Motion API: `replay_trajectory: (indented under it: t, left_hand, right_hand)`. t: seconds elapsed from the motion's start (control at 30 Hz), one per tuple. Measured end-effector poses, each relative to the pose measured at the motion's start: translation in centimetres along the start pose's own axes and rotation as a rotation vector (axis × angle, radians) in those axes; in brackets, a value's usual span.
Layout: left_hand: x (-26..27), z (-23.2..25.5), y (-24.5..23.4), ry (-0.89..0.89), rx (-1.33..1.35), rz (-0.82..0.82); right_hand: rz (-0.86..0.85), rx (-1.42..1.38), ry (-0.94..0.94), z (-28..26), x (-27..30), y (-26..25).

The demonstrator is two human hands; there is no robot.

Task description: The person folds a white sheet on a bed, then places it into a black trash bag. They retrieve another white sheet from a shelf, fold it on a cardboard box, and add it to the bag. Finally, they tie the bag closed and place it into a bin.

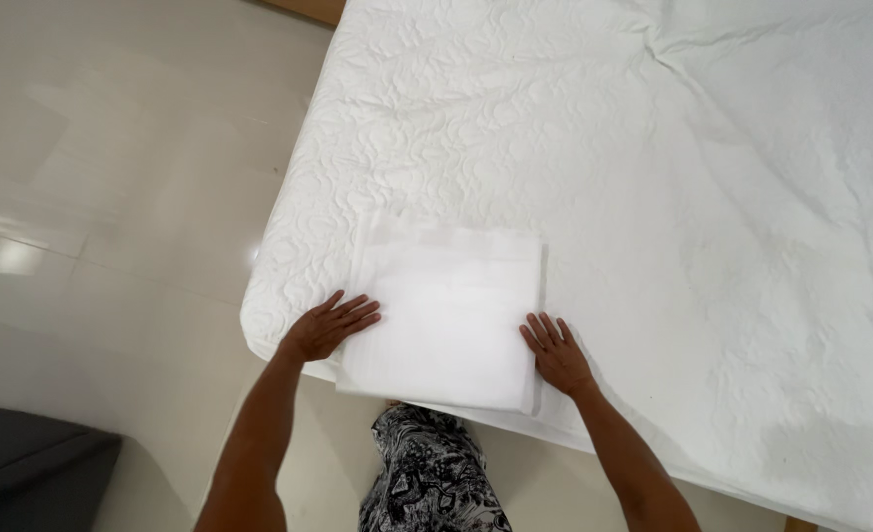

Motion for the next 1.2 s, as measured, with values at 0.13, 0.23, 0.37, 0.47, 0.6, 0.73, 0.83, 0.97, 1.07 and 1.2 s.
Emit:
replay_trajectory:
  t: [0.13, 0.23, 0.37, 0.47, 0.6, 0.73, 0.83, 0.97, 1.07, 1.2]
  left_hand:
    - [-0.6, -1.5, -2.3, 0.091, -0.063, -0.199]
    - [-2.0, -1.5, -2.7, 0.132, 0.085, -0.183]
    - [-3.5, -0.8, -0.9, 0.054, 0.361, -0.157]
    - [-3.7, 0.1, 1.4, -0.066, 0.191, -0.087]
    - [-3.3, 2.3, 4.3, -0.284, 0.757, 0.311]
    - [-5.8, 1.5, 5.5, -0.952, 1.527, 0.401]
    - [-6.3, 0.1, 3.8, -1.023, 1.6, 0.395]
    - [-8.1, -1.1, 1.6, -1.196, 1.295, 0.465]
    - [-9.7, -1.9, 2.9, -1.179, 1.001, 0.55]
    - [-12.1, -3.1, 3.6, -1.084, 0.585, 0.597]
  right_hand:
    - [-0.012, 0.002, -0.074, 0.7, -1.3, 1.5]
    - [0.057, -0.069, -0.088, 0.3, -1.8, 1.9]
    - [-0.171, -0.163, 0.018, 0.1, -2.1, 1.6]
    - [-0.233, -0.436, 0.171, -0.2, -2.6, 1.5]
    - [0.02, -0.786, 0.281, -0.5, -3.7, 2.0]
    - [-0.211, -0.956, 1.052, 0.6, -5.3, 2.7]
    - [-0.108, -0.999, 1.123, 1.2, -6.4, 2.5]
    - [-0.031, -0.975, 1.162, 1.6, -9.1, 2.2]
    - [0.056, -0.803, 1.162, 1.8, -10.9, 2.3]
    - [-0.111, -0.71, 1.282, 2.7, -12.6, 2.8]
Point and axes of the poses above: each hand's wrist, its own x-axis away from the middle knuckle, its own y-axis out of the palm, z = x × y, the point moved 1 cm from there along -x, towards the middle knuckle, and after that the axes turned 2 degrees about y, right-handed, at the moved point
